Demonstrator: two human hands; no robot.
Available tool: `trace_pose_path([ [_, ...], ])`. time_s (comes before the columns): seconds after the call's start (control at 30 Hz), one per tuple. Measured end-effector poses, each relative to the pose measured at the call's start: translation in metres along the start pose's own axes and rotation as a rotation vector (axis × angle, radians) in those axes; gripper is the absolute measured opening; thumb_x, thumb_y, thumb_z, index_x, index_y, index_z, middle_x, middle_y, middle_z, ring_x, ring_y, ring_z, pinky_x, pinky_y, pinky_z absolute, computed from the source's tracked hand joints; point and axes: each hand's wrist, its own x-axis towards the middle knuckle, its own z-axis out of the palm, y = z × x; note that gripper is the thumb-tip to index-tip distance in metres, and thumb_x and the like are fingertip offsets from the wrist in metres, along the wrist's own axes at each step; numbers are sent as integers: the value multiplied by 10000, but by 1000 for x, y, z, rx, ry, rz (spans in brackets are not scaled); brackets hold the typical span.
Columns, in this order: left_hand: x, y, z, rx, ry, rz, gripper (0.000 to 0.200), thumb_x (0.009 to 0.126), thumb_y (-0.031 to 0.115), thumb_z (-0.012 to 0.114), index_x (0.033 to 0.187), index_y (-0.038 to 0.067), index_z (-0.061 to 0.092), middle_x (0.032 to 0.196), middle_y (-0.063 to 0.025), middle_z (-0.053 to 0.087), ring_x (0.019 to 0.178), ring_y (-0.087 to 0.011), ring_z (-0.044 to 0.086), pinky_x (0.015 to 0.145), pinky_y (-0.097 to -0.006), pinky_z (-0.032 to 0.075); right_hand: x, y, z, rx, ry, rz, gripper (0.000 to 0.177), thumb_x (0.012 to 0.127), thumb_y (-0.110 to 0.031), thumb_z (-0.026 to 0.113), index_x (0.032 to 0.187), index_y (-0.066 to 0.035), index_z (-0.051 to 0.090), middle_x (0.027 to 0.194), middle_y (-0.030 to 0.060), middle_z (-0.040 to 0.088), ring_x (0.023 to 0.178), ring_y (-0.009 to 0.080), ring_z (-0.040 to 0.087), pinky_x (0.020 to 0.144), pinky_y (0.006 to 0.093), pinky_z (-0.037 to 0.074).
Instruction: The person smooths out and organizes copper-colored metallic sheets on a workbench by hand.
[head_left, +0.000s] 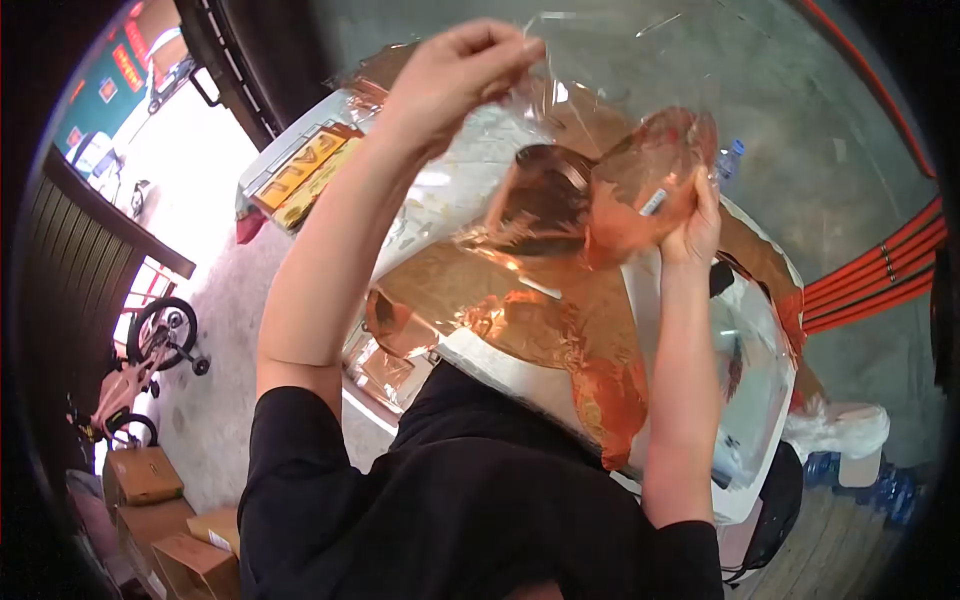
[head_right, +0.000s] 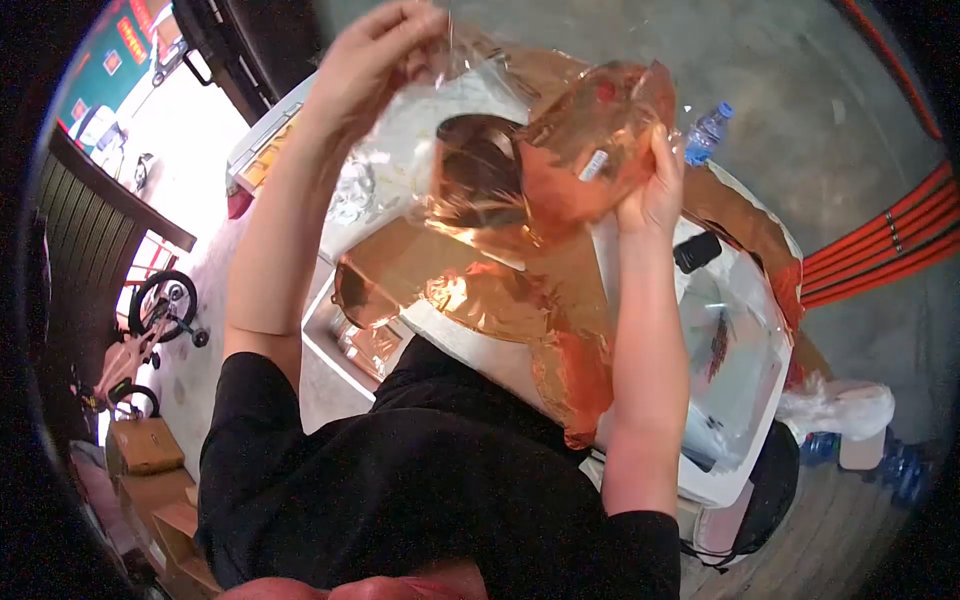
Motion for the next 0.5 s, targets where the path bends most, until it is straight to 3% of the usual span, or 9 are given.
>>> trace_pose_path([
  [0.07, 19, 12, 8, 308, 30, 288, 136, 801, 212, 676, 835, 85, 640, 651, 7, 573, 565, -78, 499, 520, -222, 397, 7, 10, 1, -77, 58, -63, 278, 905, -85, 511, 1182, -61, 514, 1121, 64, 590, 1033, 185, 562, 886, 349, 458],
  [0.17, 28, 28, 20, 538, 52, 323, 172, 858, 77, 599, 1029, 66, 614, 865, -68, 654, 727, -176, 621, 737, -213, 493, 8, 18, -15, -99, 4, -53, 283, 899, -95, 520, 1182, -85, 526, 1122, 35, 588, 1040, 164, 557, 868, 340, 458],
  [0.23, 17, 38, 40, 896, -28, 969, 240, 799, -7, 605, 1038, 3, 593, 901, -33, 644, 785, -64, 580, 707, -208, 479, 4, 15, -9, -107, -46, 44, 295, 877, -98, 547, 1167, -72, 499, 1063, 40, 577, 966, 180, 559, 864, 351, 463],
  [0.27, 18, 26, 51, 873, 15, 1248, 94, 746, 166, 670, 789, 101, 618, 680, -38, 556, 539, -181, 511, 508, -272, 424, 5, 11, -24, -111, -37, 40, 295, 877, -98, 547, 1167, -72, 499, 1063, 40, 577, 966, 180, 559, 864, 351, 463],
  [0.33, -2, 11, 65, 1067, -234, 1294, 92, 693, 145, 638, 750, 102, 581, 732, -71, 522, 590, -254, 521, 513, -317, 445, 9, 15, -77, -240, -160, 317, 351, 870, -96, 533, 1216, -88, 472, 1080, 63, 554, 959, 182, 551, 839, 339, 471],
  [0.37, -23, -5, 70, 961, -370, 1056, 98, 683, 153, 627, 744, 104, 568, 751, -66, 504, 640, -240, 527, 519, -320, 445, 8, 31, -98, 150, 126, 446, 377, 860, -65, 527, 1229, -92, 449, 1123, 95, 518, 959, 175, 542, 813, 318, 474],
  [0.4, -44, -28, 74, 848, -494, 816, 106, 673, 162, 617, 737, 106, 554, 769, -60, 487, 690, -227, 533, 525, -323, 445, 3, 21, -95, 147, 131, 443, 377, 860, -65, 527, 1229, -92, 449, 1123, 95, 518, 959, 175, 542, 813, 318, 474],
  [0.47, -76, -81, 76, 974, -604, 1077, 219, 626, 194, 654, 815, 98, 597, 830, -45, 514, 807, -217, 538, 604, -330, 467, -15, -12, -74, -607, 510, 128, 386, 830, 18, 479, 1213, -22, 470, 1215, 100, 499, 1119, 211, 487, 864, 349, 454],
  [0.5, -94, -99, 76, 948, -699, 902, 237, 628, 195, 655, 831, 90, 594, 849, -51, 511, 823, -229, 534, 611, -331, 467, -21, -21, -69, -609, 517, 135, 386, 830, 18, 479, 1213, -22, 470, 1215, 100, 499, 1119, 211, 487, 864, 349, 454],
])
